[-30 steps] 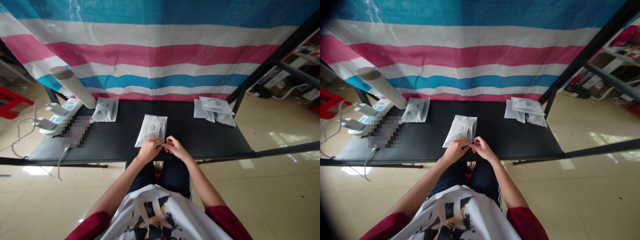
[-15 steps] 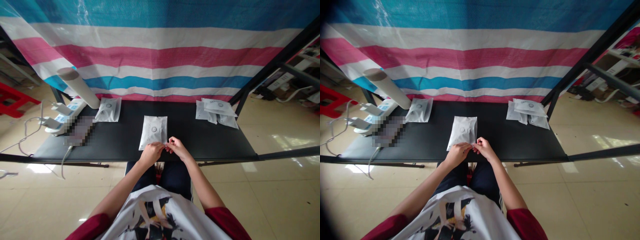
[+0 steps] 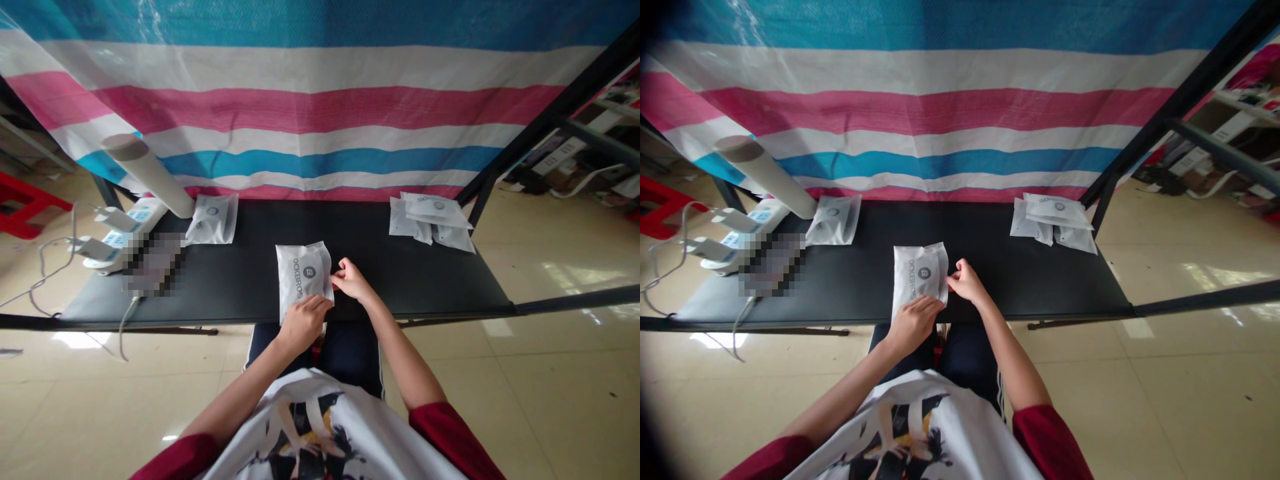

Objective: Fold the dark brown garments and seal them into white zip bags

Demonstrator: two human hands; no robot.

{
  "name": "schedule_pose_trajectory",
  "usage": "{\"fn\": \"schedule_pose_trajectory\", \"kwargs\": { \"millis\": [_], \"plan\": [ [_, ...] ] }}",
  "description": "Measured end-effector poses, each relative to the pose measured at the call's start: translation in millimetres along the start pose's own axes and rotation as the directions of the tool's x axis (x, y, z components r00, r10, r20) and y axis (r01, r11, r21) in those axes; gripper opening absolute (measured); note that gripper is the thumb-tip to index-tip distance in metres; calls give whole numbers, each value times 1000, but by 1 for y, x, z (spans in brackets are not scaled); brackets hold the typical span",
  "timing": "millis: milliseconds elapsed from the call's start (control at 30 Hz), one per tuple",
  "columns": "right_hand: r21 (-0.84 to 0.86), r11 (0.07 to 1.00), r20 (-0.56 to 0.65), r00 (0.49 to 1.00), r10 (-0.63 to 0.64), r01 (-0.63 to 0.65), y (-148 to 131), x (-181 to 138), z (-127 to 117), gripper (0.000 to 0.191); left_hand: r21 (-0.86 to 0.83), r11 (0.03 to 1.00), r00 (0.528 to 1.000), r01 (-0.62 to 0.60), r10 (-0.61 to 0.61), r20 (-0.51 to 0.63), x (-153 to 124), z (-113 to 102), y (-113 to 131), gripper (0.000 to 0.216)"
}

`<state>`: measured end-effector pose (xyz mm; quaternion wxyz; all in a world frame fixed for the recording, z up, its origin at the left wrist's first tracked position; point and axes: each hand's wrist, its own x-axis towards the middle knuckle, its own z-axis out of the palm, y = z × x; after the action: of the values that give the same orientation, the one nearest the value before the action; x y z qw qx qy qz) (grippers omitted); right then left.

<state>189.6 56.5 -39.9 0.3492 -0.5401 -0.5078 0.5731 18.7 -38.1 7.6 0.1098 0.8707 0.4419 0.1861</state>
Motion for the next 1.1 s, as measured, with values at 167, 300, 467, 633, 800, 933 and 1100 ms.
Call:
{"fn": "schedule_pose_trajectory", "kwargs": {
  "millis": [167,300,467,633,800,933,1100],
  "plan": [
    [-154,983,-139,983,-118,97,-14,41,-2,33,-77,997,999,-12,9,-42,-28,-15,20,28],
    [-179,974,-131,977,-167,142,-17,54,3,32,-116,992,994,52,-63,-91,-38,-17,22,27],
    [-14,978,-94,973,-209,209,-10,48,1,37,8,997,990,76,-75,-118,-37,-5,15,19],
    [4,962,-156,950,-271,274,-5,36,-15,39,164,979,992,118,-110,-59,-36,-1,-15,36],
    [-71,949,-176,933,-315,307,-4,31,-15,31,247,928,958,278,-248,-144,-7,-14,-87,40],
    [-237,915,-164,915,-370,328,-6,30,-11,23,285,865,910,412,-377,-173,28,-21,-141,41],
    [-270,898,-148,907,-395,347,-10,26,-10,17,269,822,865,501,-467,-184,47,-19,-171,57]
  ]
}}
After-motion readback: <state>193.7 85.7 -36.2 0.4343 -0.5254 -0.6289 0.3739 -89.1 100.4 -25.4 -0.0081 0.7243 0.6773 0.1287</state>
